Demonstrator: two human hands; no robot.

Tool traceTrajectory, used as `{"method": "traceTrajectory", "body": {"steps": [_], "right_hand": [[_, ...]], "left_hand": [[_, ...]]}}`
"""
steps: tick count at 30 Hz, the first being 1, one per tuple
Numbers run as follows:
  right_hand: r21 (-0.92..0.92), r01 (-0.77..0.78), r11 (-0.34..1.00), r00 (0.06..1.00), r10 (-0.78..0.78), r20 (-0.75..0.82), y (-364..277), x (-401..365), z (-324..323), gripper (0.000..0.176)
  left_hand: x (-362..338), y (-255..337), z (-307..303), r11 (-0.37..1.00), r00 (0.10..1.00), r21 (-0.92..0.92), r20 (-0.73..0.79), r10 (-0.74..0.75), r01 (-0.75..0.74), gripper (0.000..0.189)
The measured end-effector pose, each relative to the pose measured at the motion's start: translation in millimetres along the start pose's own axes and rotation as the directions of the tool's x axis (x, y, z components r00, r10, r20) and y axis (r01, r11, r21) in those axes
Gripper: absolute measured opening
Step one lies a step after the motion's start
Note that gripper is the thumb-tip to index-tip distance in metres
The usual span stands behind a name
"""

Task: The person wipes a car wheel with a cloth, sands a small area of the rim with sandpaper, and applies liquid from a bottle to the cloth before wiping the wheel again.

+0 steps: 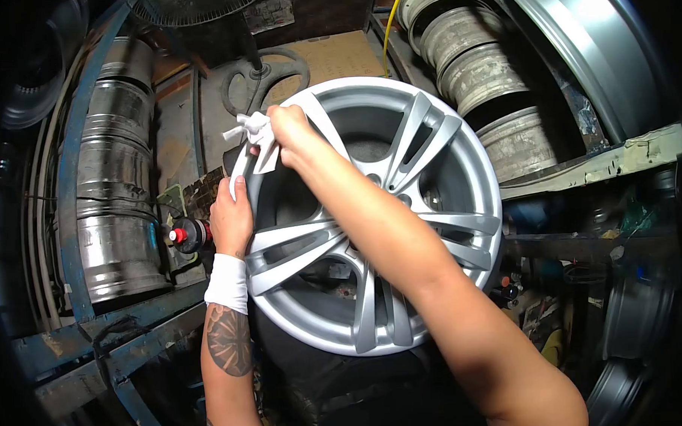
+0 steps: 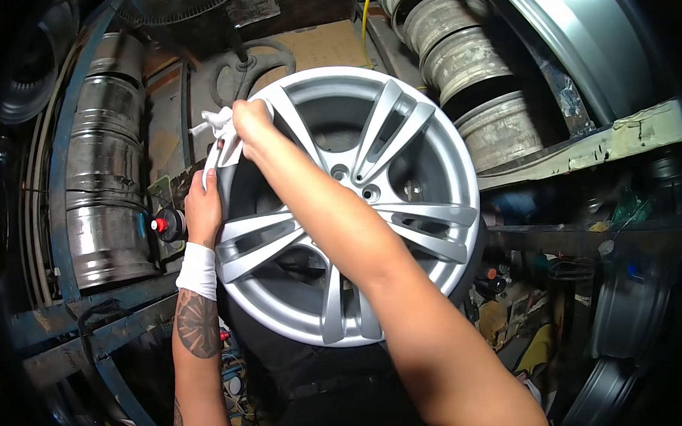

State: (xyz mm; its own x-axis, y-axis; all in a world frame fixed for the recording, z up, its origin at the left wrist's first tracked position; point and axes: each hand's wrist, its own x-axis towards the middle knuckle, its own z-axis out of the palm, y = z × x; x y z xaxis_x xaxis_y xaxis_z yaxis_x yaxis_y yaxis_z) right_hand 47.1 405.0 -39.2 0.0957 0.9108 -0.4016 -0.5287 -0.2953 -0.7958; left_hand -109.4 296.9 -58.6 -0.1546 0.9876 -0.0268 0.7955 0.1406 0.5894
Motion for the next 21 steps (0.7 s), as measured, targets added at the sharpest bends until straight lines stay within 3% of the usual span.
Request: {"method": "traceTrajectory", "body": {"steps": [1,2,5,6,7,9,11,13,15,18,21], "right_hand": [[-0.005,0.096,0.995,0.991,-0.096,-0.093,3.0,-3.8,9.6,0.019],[0.163,0.063,0.985,0.99,-0.041,-0.134,3.7,-6.9,13.6,0.02],[0.314,0.017,0.949,0.999,-0.005,-0.039,-24.6,-29.7,16.4,0.021],[0.28,-0.052,0.959,0.996,0.069,-0.051,-18.3,-17.4,8.9,0.021],[0.212,-0.006,0.977,0.998,0.017,-0.054,-15.1,-9.0,8.6,0.021],[0.285,-0.005,0.959,0.993,0.038,-0.11,-14.6,-11.8,14.5,0.024],[0.29,0.021,0.957,1.0,-0.017,-0.016,-20.0,-20.5,7.5,0.024],[0.22,0.008,0.976,0.999,0.001,-0.04,-13.7,-15.3,5.4,0.026],[0.335,-0.067,0.94,0.998,0.061,0.029,-20.0,-16.4,0.7,0.028],[0.122,-0.026,0.992,0.999,0.023,0.027,-16.7,-17.8,-8.3,0.026],[0.207,-0.145,0.968,0.979,0.111,0.168,-30.6,-16.7,-13.7,0.025]], "left_hand": [[-0.6,0.0,-0.4,1.0,1.0,-0.008,-0.003,0.018,-0.018,0.048],[-1.0,0.4,-0.1,0.999,0.999,-0.019,-0.007,0.035,-0.035,0.048],[-0.7,2.9,-3.0,1.0,0.999,0.005,0.037,-0.021,0.021,0.047],[-1.1,1.5,-2.8,1.0,1.0,-0.017,0.022,0.011,-0.01,0.047],[-2.8,0.5,-2.6,1.0,0.999,-0.019,0.038,0.01,-0.01,0.046],[3.5,1.8,-1.1,0.999,0.999,-0.046,0.04,0.013,-0.011,0.046],[5.8,1.3,-0.9,0.999,1.0,-0.041,0.016,0.012,-0.012,0.047],[1.3,0.1,-1.3,0.998,0.999,-0.048,0.024,0.03,-0.029,0.047],[2.6,3.0,-1.8,0.998,0.999,-0.052,0.026,0.034,-0.033,0.047],[0.3,5.1,-4.2,1.0,0.999,-0.016,0.048,0.0,0.001,0.048],[-1.3,5.5,-3.8,1.0,1.0,0.01,0.008,0.012,-0.012,0.05]]}}
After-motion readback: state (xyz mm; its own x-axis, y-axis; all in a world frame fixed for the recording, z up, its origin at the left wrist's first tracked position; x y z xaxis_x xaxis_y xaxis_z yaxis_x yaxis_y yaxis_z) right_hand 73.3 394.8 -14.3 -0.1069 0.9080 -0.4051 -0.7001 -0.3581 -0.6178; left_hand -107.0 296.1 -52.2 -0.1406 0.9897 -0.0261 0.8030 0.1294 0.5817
